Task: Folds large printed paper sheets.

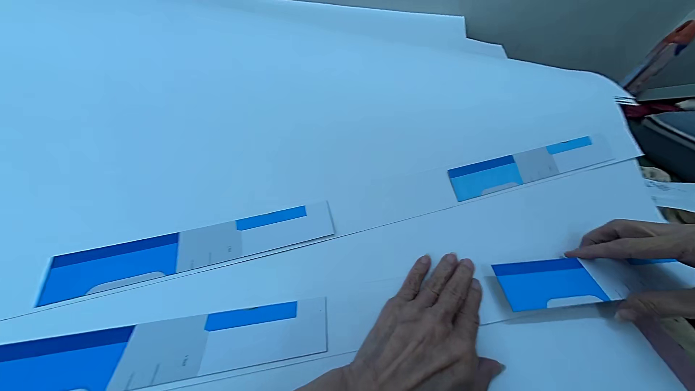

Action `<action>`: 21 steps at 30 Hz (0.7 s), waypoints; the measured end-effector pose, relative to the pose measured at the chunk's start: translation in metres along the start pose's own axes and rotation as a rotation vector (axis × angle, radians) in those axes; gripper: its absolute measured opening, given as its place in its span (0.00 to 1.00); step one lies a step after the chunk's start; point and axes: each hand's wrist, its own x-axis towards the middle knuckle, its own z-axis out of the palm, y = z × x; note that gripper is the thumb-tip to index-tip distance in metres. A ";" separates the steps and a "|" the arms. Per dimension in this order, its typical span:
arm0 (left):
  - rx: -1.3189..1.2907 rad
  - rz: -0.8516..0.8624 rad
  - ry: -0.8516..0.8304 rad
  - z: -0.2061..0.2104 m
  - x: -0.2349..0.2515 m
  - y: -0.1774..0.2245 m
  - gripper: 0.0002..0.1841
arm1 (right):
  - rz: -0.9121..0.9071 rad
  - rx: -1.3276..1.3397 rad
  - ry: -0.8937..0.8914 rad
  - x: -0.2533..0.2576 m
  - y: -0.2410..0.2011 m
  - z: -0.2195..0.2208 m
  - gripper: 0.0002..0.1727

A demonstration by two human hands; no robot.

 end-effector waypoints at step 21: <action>-0.067 -0.097 -0.012 -0.003 -0.001 0.005 0.37 | 0.031 0.030 0.009 0.007 -0.002 0.007 0.32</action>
